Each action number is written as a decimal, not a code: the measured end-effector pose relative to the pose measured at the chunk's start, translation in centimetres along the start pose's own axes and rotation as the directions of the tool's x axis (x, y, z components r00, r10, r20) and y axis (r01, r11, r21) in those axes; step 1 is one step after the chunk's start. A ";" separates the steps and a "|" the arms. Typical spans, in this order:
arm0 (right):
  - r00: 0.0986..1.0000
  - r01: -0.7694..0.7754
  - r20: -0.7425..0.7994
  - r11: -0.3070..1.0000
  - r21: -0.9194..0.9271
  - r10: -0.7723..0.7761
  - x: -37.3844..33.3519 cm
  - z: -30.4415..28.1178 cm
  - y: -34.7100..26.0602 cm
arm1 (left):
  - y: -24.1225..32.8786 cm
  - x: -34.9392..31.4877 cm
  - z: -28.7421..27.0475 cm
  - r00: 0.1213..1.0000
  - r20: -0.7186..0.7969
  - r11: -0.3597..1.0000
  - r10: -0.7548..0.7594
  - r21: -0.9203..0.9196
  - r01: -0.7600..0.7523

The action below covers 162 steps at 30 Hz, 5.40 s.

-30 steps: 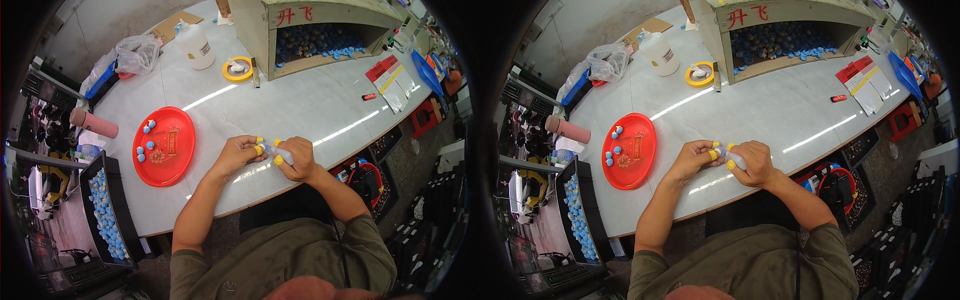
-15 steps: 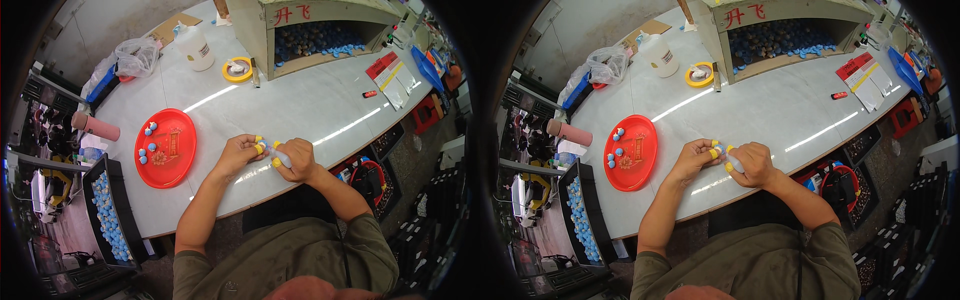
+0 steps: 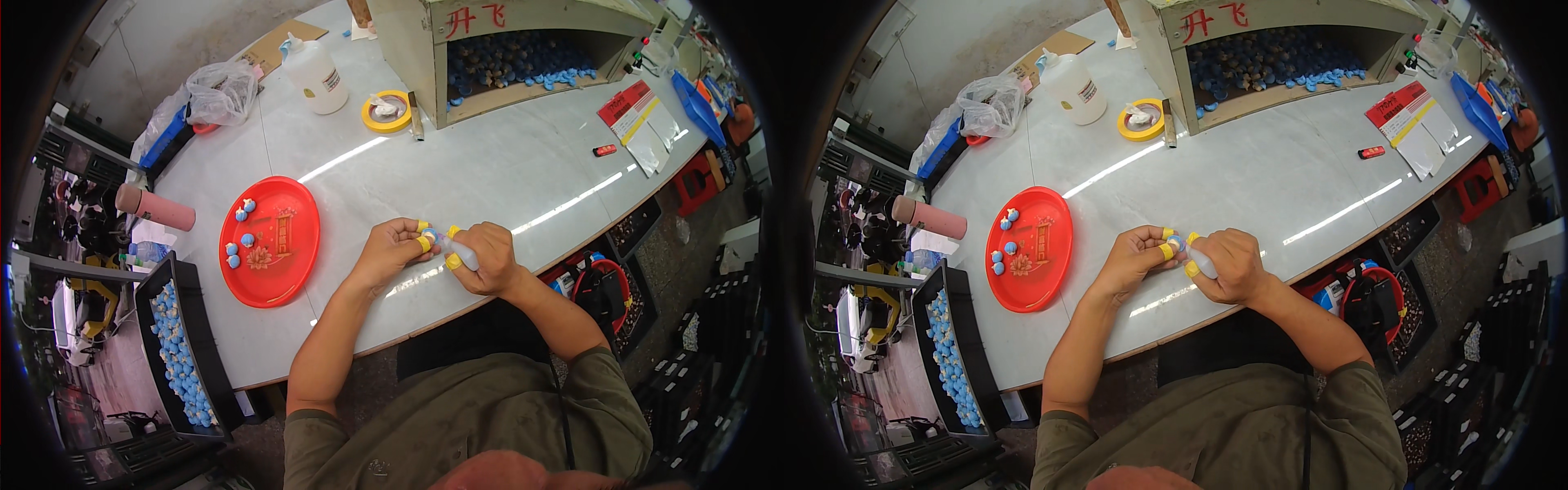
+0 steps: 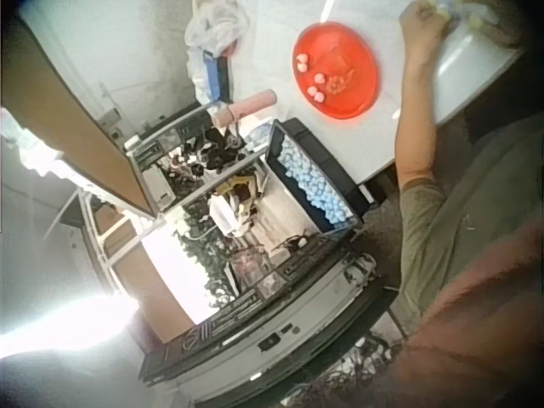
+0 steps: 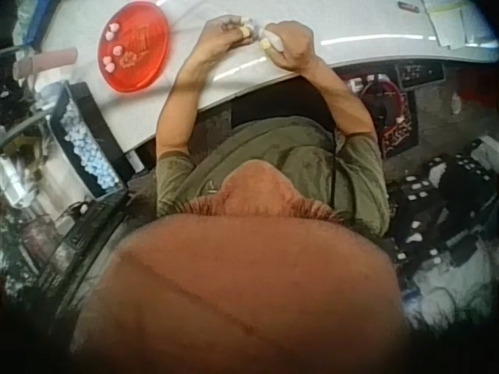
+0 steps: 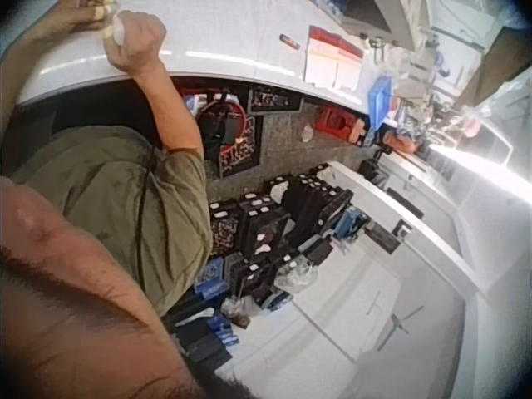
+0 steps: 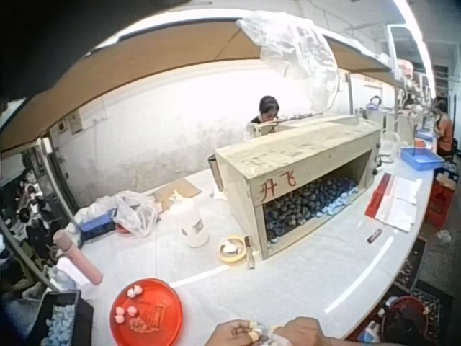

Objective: The person assembles small blue and yellow decorative items at a workbench. They repeatedly pick up a blue base, apply glue from a bottle, attach a yellow cap, and place the finished item into a wooden box. The process is repetitive and involves handling small components with both hands.

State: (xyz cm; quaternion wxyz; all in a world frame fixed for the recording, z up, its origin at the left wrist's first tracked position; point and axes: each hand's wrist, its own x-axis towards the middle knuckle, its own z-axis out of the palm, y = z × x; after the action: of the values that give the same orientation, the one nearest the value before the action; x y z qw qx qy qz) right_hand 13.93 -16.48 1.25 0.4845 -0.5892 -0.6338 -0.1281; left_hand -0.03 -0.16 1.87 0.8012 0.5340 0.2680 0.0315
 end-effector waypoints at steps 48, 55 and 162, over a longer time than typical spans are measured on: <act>0.564 -0.797 -0.718 0.497 -0.343 0.409 -7.7 -18.9 17.3 | 1.0 -0.5 -0.2 0.999 -0.044 0.986 -0.019 -0.165 0.012; 0.861 -0.432 -0.361 0.890 -0.144 0.360 2.1 -10.2 11.7 | 0.7 -0.3 -0.1 1.000 -0.025 0.989 -0.013 -0.151 0.010; 0.626 -0.778 0.498 0.443 0.444 0.600 4.3 5.3 4.2 | -0.4 0.2 0.5 0.961 -0.232 0.911 0.148 -0.346 -0.224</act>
State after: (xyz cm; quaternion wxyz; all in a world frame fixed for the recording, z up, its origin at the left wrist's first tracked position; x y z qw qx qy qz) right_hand 15.87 -8.79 0.19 0.5686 -0.6116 -0.3971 0.3807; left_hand 0.26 -0.74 1.57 0.8494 0.3910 0.2845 0.2116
